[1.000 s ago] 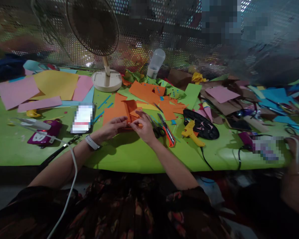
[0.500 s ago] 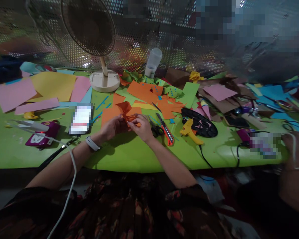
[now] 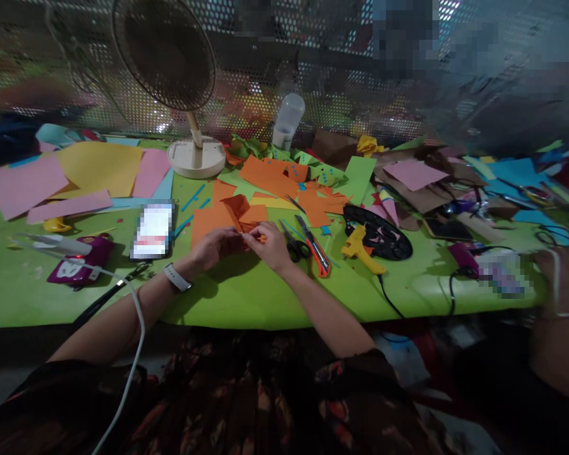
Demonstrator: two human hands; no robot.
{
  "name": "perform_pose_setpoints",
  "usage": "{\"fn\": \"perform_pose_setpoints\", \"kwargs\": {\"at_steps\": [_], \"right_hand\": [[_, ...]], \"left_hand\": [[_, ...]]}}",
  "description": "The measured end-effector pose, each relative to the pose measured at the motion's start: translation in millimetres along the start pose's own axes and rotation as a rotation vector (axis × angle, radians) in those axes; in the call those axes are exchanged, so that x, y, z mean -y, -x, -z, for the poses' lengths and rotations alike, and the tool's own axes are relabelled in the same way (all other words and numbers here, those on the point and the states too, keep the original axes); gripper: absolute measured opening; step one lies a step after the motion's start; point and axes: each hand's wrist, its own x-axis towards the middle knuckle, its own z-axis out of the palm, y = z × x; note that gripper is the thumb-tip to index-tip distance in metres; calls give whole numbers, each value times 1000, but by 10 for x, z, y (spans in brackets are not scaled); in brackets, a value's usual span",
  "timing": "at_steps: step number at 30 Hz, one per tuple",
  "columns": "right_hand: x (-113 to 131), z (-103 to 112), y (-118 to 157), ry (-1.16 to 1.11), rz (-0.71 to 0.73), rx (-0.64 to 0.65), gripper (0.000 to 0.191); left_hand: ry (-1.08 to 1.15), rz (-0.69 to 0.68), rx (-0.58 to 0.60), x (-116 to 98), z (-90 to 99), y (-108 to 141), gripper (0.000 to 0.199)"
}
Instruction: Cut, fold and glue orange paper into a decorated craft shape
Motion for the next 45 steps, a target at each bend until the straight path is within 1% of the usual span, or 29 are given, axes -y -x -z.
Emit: {"fn": "perform_pose_setpoints", "kwargs": {"at_steps": [3,7,10,12,17,21,23,24,26,27,28,29,30,32,33,35,39,42,45], "right_hand": [[-12,-7,1,-15,-8,3,26],[-21,-4,-4,1,-8,14,24],[-25,-1,-5,2,1,11,22],[-24,-2,-4,6,-9,15,22],[-11,-12,-3,-7,-16,13,25],[20,-7,-9,-22,14,11,27],[36,13,-12,-47,29,-24,24],[41,27,-14,-76,26,-71,23],[41,53,-17,-166,-37,-200,26],[38,61,-18,-223,-98,-235,30],[35,63,-19,-283,-173,-223,34],[34,57,-20,-346,-250,-167,37],[35,42,-22,-407,-315,-78,40],[46,-10,-25,-519,-394,86,43],[54,-41,-27,-564,-411,124,43],[67,-103,-30,-616,-424,134,43],[64,-167,-30,-603,-414,106,43],[57,-170,-27,-609,-402,102,44],[58,-164,-20,-625,-423,114,48]], "left_hand": [[-17,-12,-14,4,-12,17,13],[-32,-71,-74,16,-35,42,14],[-53,-95,-106,25,-53,50,19],[-85,-98,-101,26,-63,54,22],[-147,-105,-34,25,-75,63,26],[-205,-139,-61,27,-68,62,25],[-207,-164,-103,27,-59,52,25],[-191,-176,-134,28,-52,44,24],[-133,-195,-204,34,-32,22,23],[-96,-204,-231,40,-21,10,21],[-62,-214,-249,49,-11,-2,18],[-36,-224,-259,60,-5,-11,15],[-20,-231,-260,72,-3,-17,13],[-17,-233,-253,98,-20,-17,9],[-25,-230,-248,110,-38,-11,9],[-37,-235,-239,131,-88,6,12],[-34,-271,-220,151,-174,34,22],[-31,-262,-231,148,-176,43,24],[-55,-223,-248,141,-148,49,22]]}}
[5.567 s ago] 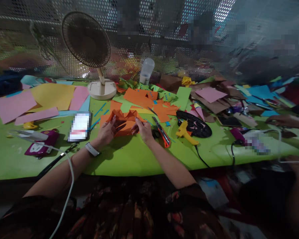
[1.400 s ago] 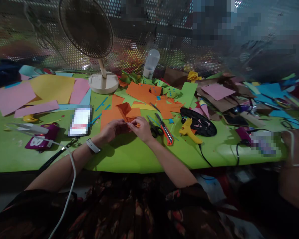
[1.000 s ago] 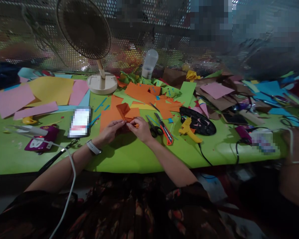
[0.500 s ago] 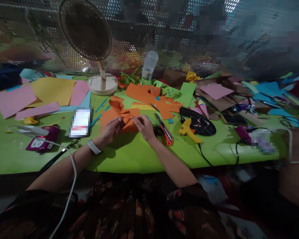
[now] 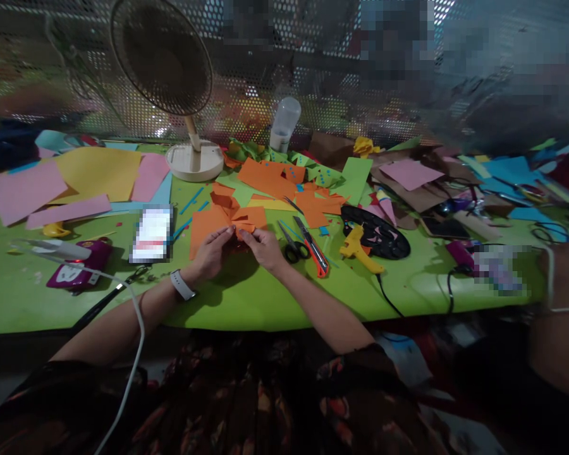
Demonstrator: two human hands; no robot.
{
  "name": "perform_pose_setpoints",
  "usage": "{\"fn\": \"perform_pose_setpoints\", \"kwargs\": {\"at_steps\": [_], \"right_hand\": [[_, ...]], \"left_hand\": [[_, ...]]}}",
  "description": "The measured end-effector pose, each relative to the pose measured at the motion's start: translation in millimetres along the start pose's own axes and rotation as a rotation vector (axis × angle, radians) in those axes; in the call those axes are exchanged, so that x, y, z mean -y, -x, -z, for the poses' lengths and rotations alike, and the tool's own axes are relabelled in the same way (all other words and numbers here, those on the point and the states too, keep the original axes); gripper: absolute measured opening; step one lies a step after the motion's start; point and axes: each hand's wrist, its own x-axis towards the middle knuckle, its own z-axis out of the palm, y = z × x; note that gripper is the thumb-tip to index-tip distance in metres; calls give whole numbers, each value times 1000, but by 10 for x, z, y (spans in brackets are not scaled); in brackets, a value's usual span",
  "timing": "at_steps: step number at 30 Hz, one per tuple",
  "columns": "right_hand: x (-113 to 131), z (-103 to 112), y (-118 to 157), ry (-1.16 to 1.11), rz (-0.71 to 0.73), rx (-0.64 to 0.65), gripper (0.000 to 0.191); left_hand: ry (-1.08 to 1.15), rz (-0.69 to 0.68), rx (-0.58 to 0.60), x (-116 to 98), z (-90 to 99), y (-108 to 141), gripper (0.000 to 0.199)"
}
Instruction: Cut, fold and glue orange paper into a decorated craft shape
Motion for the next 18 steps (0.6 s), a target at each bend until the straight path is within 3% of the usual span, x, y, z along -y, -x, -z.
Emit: {"fn": "perform_pose_setpoints", "kwargs": {"at_steps": [5,10,18], "right_hand": [[-22,52,25,117,-25,-8,55],[-48,143,19,321,127,-24,59],[42,168,17,406,201,-49,61]], "left_hand": [[-39,-4,2,7,19,-7,24],[-57,-31,32,-10,23,-8,29],[-432,-184,143,-108,22,20,27]]}}
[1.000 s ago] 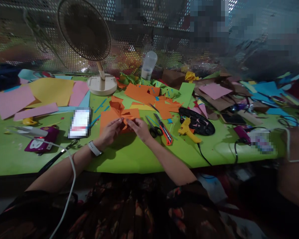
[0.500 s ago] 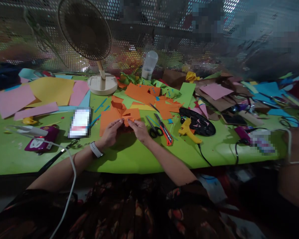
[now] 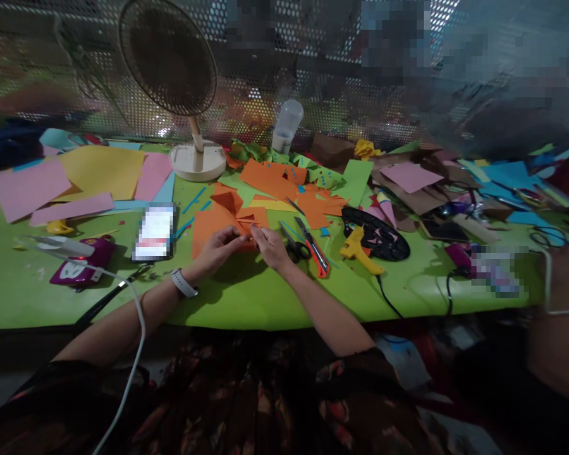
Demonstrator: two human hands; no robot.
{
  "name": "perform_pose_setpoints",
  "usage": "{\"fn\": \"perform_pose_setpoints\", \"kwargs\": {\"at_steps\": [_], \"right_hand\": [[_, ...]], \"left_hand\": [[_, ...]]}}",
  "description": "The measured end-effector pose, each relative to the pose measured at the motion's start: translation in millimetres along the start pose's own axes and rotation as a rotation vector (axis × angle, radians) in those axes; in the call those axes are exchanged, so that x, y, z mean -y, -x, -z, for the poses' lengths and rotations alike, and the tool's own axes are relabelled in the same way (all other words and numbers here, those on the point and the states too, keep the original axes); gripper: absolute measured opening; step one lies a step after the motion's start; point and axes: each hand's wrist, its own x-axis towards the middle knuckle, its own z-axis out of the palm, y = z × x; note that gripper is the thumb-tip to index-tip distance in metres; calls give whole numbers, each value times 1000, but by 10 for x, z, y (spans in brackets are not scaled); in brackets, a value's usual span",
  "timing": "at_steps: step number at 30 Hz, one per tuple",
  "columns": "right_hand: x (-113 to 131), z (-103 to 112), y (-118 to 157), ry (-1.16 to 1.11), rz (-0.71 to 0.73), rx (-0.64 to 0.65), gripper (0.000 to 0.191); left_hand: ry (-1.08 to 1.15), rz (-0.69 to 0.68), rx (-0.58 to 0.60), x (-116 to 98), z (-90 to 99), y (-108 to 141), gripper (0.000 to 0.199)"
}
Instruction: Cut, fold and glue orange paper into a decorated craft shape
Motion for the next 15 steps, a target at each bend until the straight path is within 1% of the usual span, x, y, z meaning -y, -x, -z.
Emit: {"fn": "perform_pose_setpoints", "kwargs": {"at_steps": [3,7,11,15], "right_hand": [[15,-6,12,-7,-14,12,61],[22,-22,25,-9,-25,29,62],[40,-36,30,-59,-55,30,63],[32,4,22,-143,-103,47,63]], "left_hand": [[-10,13,47,8,9,-2,26],[-54,-19,89,39,29,-7,25],[29,-12,112,44,14,-3,24],[137,8,87,10,10,-1,26]]}}
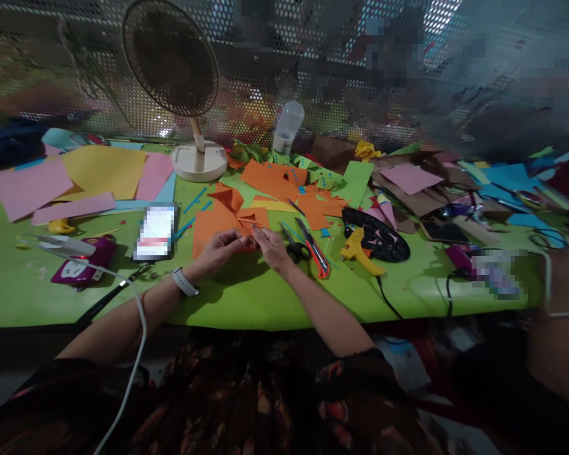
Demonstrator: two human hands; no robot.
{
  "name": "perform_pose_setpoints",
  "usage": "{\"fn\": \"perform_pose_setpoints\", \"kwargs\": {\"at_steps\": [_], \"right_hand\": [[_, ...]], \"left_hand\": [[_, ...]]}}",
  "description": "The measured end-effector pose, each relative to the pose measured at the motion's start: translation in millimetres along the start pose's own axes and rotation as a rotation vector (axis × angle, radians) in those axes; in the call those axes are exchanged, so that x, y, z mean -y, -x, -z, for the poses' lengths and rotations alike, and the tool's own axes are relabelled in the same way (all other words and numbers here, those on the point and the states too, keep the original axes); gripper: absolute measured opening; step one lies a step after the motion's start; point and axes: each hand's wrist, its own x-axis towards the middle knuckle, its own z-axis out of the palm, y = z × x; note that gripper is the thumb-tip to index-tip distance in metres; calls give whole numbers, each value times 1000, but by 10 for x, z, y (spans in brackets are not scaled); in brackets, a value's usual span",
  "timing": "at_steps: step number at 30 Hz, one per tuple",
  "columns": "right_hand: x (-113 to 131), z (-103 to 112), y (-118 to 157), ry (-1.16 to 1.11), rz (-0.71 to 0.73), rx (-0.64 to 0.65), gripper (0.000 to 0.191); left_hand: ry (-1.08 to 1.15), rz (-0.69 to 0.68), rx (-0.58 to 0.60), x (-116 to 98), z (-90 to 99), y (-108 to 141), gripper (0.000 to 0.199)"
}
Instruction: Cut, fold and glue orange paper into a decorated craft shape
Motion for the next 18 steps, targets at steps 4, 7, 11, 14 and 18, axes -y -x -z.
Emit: {"fn": "perform_pose_setpoints", "kwargs": {"at_steps": [4,7,11,14,18], "right_hand": [[-13,81,-3,-53,-44,75,62],[-18,113,-5,-46,-56,123,62],[-46,84,-25,-10,51,16,52],[-83,23,-42,139,96,-112,58],[-119,-31,-51,237,163,-167,39]], "left_hand": [[244,7,-124,-27,74,-46,31],[258,53,-210,-37,121,-92,25],[248,69,-327,-39,93,-123,28],[288,95,-396,-20,34,-122,26],[346,111,-375,8,-19,-97,20]]}}
